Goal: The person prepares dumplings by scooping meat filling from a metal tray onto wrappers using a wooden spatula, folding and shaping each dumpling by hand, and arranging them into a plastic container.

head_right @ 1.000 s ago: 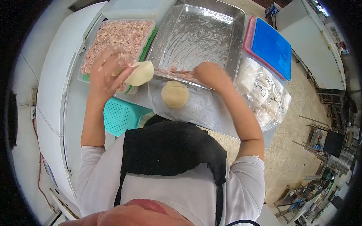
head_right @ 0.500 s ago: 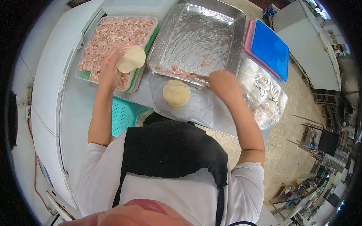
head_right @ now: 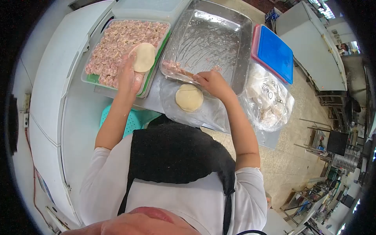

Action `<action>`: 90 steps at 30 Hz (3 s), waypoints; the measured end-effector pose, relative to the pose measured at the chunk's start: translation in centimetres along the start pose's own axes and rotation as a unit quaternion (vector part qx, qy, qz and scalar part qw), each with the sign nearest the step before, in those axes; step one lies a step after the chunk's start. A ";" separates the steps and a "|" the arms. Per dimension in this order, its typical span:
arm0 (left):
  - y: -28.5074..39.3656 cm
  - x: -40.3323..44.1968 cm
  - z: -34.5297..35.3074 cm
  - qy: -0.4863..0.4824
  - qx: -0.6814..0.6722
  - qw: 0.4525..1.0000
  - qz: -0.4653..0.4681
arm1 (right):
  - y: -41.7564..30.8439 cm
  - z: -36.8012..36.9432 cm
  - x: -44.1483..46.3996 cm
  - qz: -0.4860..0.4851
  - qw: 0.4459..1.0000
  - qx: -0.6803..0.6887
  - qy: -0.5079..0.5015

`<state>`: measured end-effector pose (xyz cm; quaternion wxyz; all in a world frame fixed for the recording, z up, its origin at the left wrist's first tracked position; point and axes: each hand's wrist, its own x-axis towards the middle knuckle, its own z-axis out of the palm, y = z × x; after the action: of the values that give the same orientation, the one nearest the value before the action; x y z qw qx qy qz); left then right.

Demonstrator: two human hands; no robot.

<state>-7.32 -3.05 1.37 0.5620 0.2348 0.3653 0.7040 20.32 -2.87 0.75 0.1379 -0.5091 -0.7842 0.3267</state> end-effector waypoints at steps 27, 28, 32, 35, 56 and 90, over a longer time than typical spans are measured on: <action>-6.3 1.3 4.6 -0.015 -0.262 0.948 -0.178 | -4.7 -5.0 -4.2 -0.095 0.960 -0.233 0.126; -6.2 1.6 4.1 -0.051 -0.313 0.929 -0.189 | -4.6 -4.5 -3.9 -0.120 0.962 -0.210 0.123; -3.4 0.2 5.1 -0.040 -0.325 0.925 -0.191 | -3.6 -7.1 -3.4 -0.183 0.966 -0.138 0.119; -0.6 -2.2 7.1 -0.137 -0.039 0.984 -0.105 | -3.4 -8.7 -3.9 -0.096 0.983 0.085 0.135; -2.2 -1.9 10.0 -0.359 0.373 0.855 -0.043 | -0.7 -11.5 -7.6 -0.152 0.971 -0.053 0.177; 9.5 -0.6 -3.1 -0.446 0.476 0.754 0.075 | -17.8 -0.7 -7.3 -0.135 0.926 -0.212 0.280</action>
<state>-15.31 -5.32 6.88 0.4225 0.7859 0.3422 0.2946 11.31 -13.88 13.71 0.2838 -0.4865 -0.8260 -0.0249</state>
